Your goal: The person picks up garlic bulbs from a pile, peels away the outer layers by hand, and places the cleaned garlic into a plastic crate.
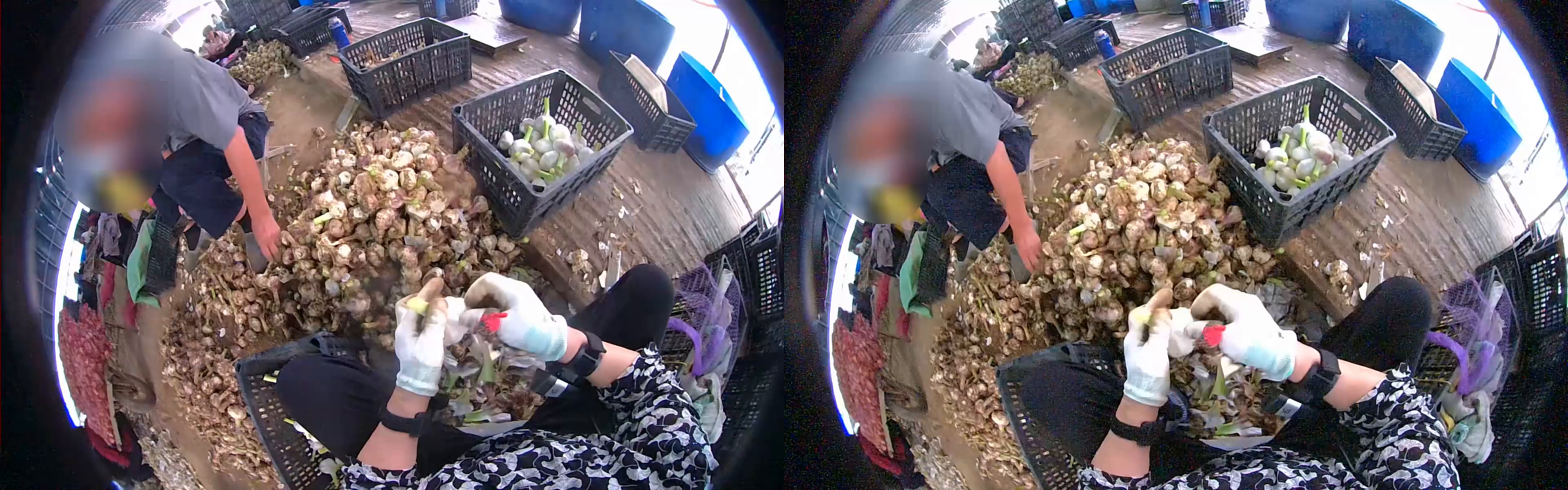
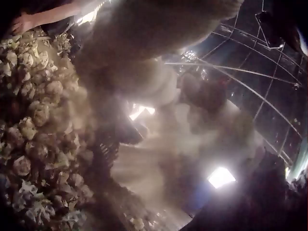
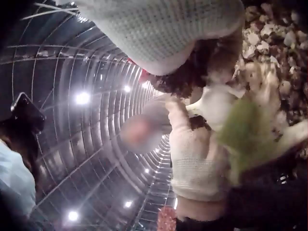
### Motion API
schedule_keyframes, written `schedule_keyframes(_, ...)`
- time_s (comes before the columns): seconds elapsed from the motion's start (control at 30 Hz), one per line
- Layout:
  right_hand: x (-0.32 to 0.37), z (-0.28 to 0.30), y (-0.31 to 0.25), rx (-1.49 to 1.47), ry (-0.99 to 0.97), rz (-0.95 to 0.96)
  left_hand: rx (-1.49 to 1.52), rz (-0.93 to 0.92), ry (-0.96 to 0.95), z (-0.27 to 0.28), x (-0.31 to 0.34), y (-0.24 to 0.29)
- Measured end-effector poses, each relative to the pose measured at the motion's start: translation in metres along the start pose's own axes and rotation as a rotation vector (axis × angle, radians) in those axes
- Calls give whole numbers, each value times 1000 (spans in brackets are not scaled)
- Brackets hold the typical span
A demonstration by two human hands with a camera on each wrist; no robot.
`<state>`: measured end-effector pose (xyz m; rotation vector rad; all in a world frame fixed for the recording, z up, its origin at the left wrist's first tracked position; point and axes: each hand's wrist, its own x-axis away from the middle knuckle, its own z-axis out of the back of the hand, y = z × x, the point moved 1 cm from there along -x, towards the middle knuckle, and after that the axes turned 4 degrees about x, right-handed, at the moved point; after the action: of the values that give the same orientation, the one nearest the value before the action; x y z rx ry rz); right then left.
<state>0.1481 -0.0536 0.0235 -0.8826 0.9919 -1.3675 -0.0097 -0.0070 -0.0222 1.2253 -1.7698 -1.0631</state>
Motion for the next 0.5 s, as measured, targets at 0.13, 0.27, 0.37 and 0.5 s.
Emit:
schedule_keyframes(0.13,-1,1,-6,-137,16,-18,260,191,88,-3,-2,17)
schedule_keyframes(0.27,2,-9,-9,3,72,4,270,65,163,-5,-2,16)
schedule_keyframes(0.37,6,-12,-17,164,70,-20,167,27,202,0,1,19)
schedule_keyframes(0.5,-3,4,5,-594,138,-292,824,183,37,5,-2,27)
